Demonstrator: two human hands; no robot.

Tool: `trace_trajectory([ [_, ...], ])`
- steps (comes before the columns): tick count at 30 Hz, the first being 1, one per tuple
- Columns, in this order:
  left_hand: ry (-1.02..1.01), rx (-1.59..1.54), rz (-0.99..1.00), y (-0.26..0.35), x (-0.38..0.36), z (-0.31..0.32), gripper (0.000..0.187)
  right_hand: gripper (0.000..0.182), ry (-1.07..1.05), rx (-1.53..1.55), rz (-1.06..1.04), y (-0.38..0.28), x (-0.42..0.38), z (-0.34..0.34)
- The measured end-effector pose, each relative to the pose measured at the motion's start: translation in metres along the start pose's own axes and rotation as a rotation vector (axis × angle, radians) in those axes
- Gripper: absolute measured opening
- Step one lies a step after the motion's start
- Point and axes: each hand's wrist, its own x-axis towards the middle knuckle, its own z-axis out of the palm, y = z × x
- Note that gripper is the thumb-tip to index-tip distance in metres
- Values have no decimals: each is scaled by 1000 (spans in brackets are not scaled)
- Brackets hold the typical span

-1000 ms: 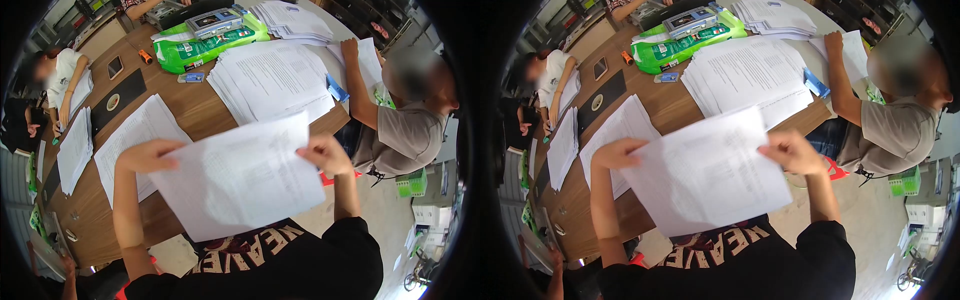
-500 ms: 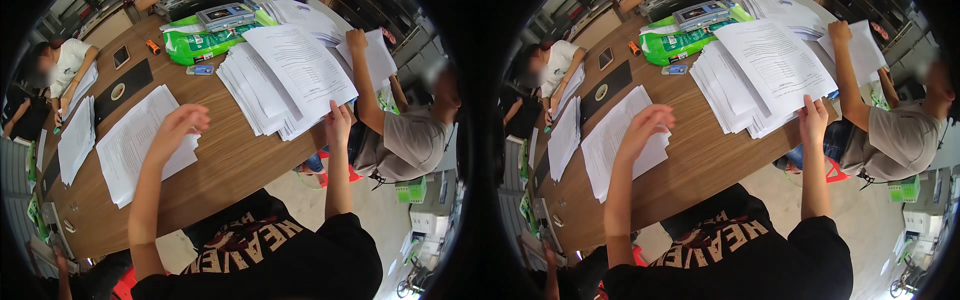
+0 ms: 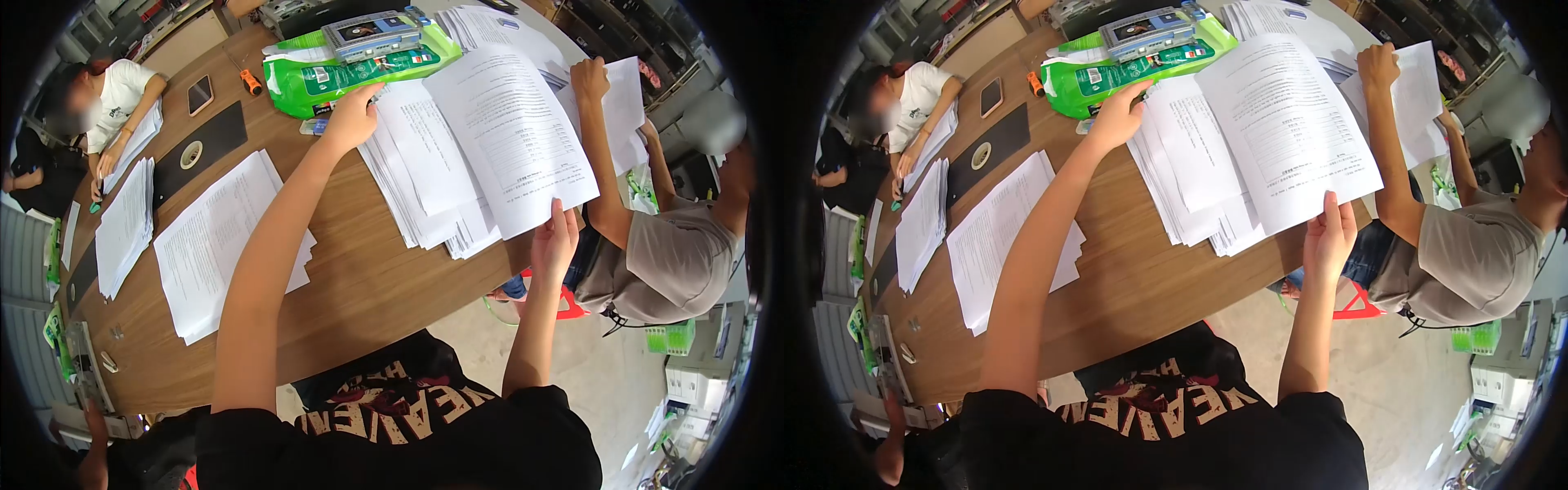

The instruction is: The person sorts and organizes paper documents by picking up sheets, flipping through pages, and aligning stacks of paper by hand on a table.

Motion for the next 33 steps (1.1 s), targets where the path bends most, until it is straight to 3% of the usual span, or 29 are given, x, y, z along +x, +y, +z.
trace_trajectory([
  [11, -20, 109, -37, -3, 8, 10, 31, 27, -50, -27, -17, -1, 6, -2],
  [20, -7, -24, -79, -3, 16, 0, 25, 27, -46, -31, 8, 10, 8, -9],
  [23, -138, 74, -130, 0, 20, -8, 28, 27, -50, -35, 6, 13, 9, -13],
  [33, -326, -253, -410, 13, 21, -18, 34, 28, -69, -36, -19, 16, 9, -13],
])
